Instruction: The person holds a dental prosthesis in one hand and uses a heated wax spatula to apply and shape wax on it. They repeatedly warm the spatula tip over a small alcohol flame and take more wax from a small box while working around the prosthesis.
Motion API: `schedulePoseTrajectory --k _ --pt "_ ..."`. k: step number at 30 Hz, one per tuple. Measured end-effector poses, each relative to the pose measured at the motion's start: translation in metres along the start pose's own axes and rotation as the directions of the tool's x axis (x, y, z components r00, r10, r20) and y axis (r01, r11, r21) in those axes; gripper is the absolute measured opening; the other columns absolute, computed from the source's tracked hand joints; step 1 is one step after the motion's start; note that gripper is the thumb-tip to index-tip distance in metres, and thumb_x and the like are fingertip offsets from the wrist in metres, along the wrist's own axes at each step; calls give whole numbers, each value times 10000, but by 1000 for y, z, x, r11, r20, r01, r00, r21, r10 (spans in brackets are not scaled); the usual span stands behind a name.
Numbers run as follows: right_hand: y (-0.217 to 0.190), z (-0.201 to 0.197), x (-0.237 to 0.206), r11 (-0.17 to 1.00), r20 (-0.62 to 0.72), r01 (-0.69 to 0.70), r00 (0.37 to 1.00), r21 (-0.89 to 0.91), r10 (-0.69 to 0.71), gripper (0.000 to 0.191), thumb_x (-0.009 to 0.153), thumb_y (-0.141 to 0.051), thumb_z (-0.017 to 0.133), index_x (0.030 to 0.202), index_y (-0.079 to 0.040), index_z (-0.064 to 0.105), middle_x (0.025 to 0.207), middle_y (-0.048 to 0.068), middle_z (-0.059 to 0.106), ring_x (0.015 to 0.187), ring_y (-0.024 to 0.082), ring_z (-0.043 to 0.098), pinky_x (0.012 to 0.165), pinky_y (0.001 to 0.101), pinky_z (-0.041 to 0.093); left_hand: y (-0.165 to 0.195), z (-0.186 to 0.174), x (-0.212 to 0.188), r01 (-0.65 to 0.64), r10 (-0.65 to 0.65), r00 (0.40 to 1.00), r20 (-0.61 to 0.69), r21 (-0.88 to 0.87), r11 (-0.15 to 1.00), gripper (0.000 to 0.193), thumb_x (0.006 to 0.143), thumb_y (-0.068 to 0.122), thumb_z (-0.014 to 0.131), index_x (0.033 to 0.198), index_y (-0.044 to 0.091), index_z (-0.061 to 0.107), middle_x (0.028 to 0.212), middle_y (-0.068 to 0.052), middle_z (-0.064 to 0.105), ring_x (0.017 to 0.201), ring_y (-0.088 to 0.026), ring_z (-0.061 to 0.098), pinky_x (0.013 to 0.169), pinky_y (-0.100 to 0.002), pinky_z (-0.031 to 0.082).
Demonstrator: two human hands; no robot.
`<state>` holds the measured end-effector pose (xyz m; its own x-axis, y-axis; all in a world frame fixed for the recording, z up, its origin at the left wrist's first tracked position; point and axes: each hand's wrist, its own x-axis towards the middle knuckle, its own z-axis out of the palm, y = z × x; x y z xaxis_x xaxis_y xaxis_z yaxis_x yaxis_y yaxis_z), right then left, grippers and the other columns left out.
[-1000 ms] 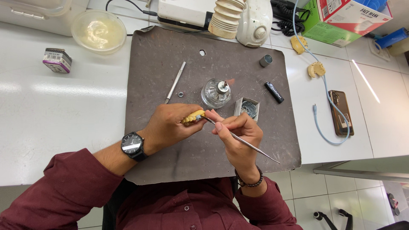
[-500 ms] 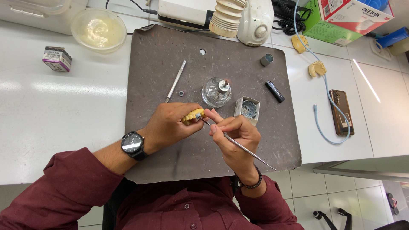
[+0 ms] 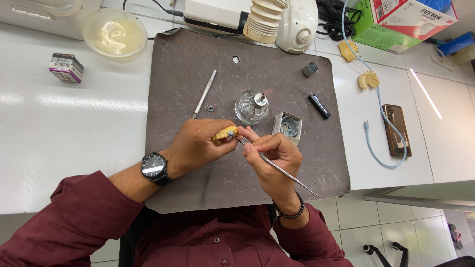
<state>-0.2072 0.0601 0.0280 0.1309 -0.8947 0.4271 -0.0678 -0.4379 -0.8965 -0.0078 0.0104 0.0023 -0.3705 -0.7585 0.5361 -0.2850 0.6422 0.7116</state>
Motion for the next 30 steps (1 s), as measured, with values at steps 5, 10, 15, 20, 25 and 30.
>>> schedulePoseTrajectory --k 5,10,15,20,25,30 --pt "-1 2 1 1000 -18 -15 1000 -7 15 178 962 102 677 906 -31 573 878 108 742 1159 377 736 1178 532 525 0 1 -2 -9 9 999 -30 25 1000 223 863 207 816 1030 93 723 788 -40 730 665 -180 717 569 -306 551" --pt "-2 4 3 1000 -13 -11 1000 -10 11 178 966 101 678 911 -32 573 882 106 742 1146 372 745 1192 536 515 -1 1 -1 -17 18 999 -37 28 999 228 867 210 815 1038 92 721 802 -44 730 669 -187 715 575 -312 550" --pt "-2 5 2 1000 -15 -11 1000 -24 10 176 965 98 683 914 -30 573 893 105 744 1143 370 746 1199 538 502 0 1 -1 -12 13 999 -37 28 1000 223 859 209 816 1027 95 722 800 -43 729 672 -191 714 573 -315 548" --pt "-1 4 2 1000 -20 -16 1000 -22 15 179 966 97 682 908 -32 572 884 100 742 1136 367 748 1193 535 506 0 0 -1 -13 14 1000 -28 28 1000 224 863 214 819 1025 95 720 793 -41 725 666 -189 712 570 -316 544" --pt "0 4 1 1000 -27 -20 999 -7 20 186 970 97 677 907 -34 560 873 95 733 1144 369 746 1193 532 507 0 0 -1 -10 11 1000 -24 25 1000 223 863 214 819 1027 99 720 788 -38 724 664 -187 712 566 -313 543" --pt "0 4 0 1000 -40 -22 999 3 22 181 974 93 673 914 -34 560 874 96 727 1144 372 744 1184 525 517 0 1 -1 -5 6 1000 -23 36 999 217 859 209 821 1022 103 723 776 -38 724 660 -188 712 563 -316 542"
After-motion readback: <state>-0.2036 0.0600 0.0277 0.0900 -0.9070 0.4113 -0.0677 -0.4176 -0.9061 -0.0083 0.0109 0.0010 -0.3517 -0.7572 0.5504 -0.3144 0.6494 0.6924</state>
